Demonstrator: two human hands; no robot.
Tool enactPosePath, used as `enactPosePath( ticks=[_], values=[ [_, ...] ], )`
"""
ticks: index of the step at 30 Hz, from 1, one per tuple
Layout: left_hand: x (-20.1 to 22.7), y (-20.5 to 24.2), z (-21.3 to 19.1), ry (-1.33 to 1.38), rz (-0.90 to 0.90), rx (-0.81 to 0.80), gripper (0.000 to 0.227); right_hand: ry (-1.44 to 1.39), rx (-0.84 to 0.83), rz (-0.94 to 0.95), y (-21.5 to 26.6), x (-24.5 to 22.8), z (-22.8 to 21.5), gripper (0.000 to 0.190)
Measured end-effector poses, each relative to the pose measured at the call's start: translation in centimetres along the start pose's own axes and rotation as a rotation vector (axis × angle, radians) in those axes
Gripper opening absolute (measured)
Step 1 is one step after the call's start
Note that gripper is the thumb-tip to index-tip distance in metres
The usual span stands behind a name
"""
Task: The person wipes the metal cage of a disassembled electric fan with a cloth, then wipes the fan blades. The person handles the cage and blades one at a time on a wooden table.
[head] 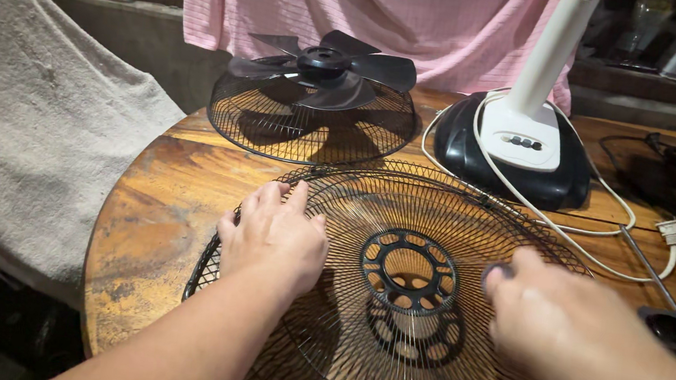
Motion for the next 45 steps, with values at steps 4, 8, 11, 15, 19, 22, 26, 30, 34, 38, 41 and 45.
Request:
enactPosePath(
  ticks=[4,8,11,15,19,22,26,30,34,38,41,45],
  values=[
    [-0.1,-0.3,0.3,0.015,-0.007,-0.002,0.060,-0.044,0.038,-0.221,2.3,-1.9,-0.1,0.026],
    [-0.8,-1.5,0.5,0.112,-0.025,0.064,0.065,-0.336,-0.009,-0.088,1.6,-1.6,-0.7,0.036],
    [-2.9,-3.4,0.8,0.439,-0.072,0.008,0.050,-0.650,0.122,-0.235,0.0,-2.5,-3.1,0.044],
    [-6.0,-5.3,2.6,0.728,-0.059,-0.145,0.037,-0.757,0.130,-0.116,-3.5,-6.3,-5.7,0.041],
    [-5.6,-5.1,3.5,0.433,0.303,0.120,0.035,-0.760,0.414,-0.333,-6.1,-11.9,-7.7,0.040],
    [-5.2,-4.2,2.9,0.449,0.365,0.224,0.041,-0.778,0.509,-0.390,-6.3,-14.7,-7.3,0.039],
    [-5.1,-2.4,1.9,0.437,0.037,-0.022,0.064,-0.697,0.469,-0.402,-3.7,-15.5,-6.5,0.034],
    [-3.8,-0.3,-0.6,0.392,0.068,0.020,0.073,-0.719,0.396,-0.574,0.1,-14.2,-5.9,0.040],
    [-3.3,0.4,-1.2,0.343,0.076,0.038,0.074,-0.639,0.200,-0.874,2.4,-11.3,-4.8,0.047],
    [-3.8,-0.1,-0.5,0.288,0.072,0.043,0.071,-0.679,-0.058,-0.977,4.0,-7.8,-4.1,0.050],
    [-3.9,-0.5,-0.2,0.270,0.123,0.055,0.071,-0.720,-0.288,-0.838,4.2,-5.3,-3.6,0.050],
    [-3.0,-0.4,-0.5,0.156,0.092,-0.005,0.064,-0.749,-0.379,-0.652,2.8,-2.3,-3.6,0.043]
  ],
)
Point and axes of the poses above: each hand's wrist, its own y-axis away from the middle knuckle, its own z-axis out of the palm, x = y × z, the point moved 5 cm from there along -y, towards the middle knuckle, and after that the axes turned 1 degree about -y, right-handed, at the moved point
